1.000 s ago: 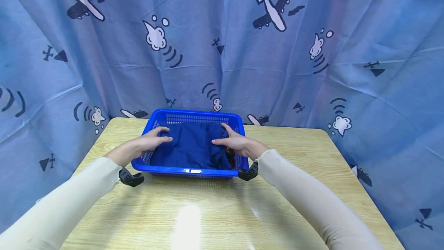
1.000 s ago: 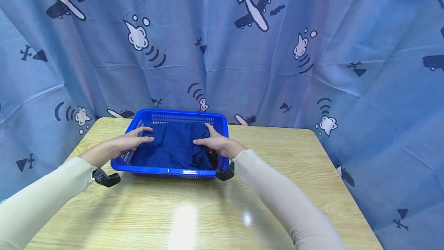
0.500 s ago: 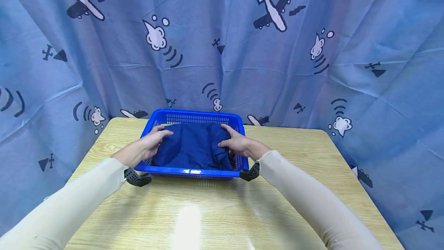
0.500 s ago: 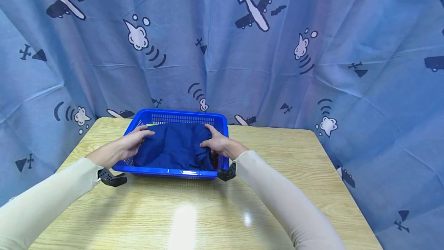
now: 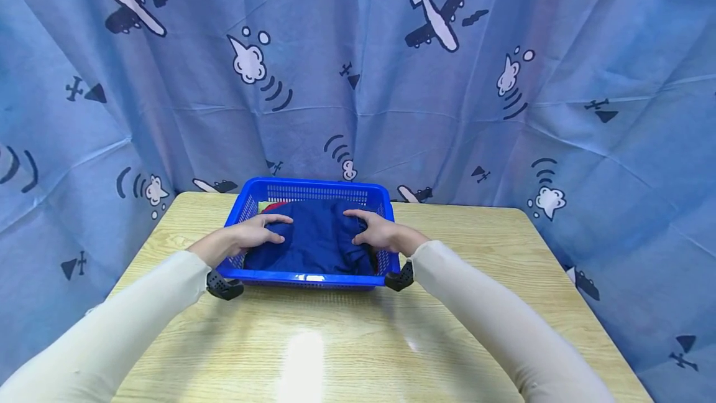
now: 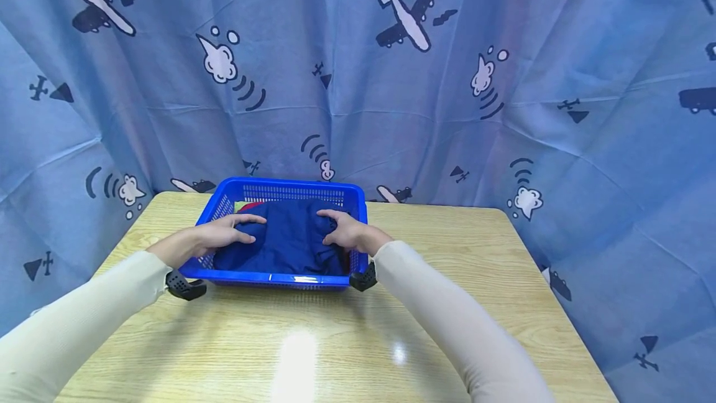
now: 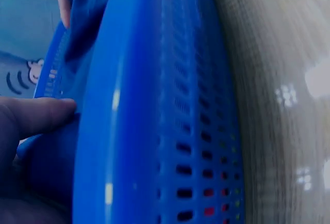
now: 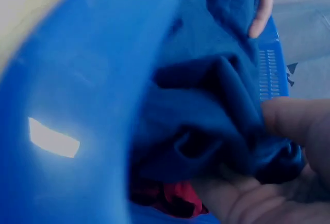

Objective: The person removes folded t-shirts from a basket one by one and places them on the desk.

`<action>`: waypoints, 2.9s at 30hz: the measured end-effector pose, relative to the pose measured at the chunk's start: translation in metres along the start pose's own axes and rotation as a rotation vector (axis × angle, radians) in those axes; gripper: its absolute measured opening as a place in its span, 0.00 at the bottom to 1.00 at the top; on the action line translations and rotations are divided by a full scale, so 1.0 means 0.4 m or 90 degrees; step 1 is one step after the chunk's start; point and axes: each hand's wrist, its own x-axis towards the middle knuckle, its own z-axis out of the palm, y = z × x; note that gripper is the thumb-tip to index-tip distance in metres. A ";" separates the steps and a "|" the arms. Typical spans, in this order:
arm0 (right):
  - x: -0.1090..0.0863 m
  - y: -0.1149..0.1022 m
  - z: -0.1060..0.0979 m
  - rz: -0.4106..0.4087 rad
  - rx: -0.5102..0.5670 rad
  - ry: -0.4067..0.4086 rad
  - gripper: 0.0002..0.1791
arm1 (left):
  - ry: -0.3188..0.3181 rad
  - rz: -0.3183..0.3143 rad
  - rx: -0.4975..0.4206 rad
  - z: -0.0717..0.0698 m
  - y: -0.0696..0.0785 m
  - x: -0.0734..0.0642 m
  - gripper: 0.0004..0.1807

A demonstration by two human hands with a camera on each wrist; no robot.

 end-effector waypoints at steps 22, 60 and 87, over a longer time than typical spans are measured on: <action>-0.095 -0.037 -0.154 -0.123 0.188 0.048 0.36 | 0.015 0.135 -0.087 -0.084 0.115 -0.077 0.39; -0.298 0.286 -0.517 -0.041 0.138 0.152 0.36 | 0.040 0.202 -0.108 0.344 0.406 0.128 0.45; -0.304 0.417 -0.539 0.009 0.059 0.186 0.36 | 0.072 0.186 0.112 0.469 0.409 0.226 0.45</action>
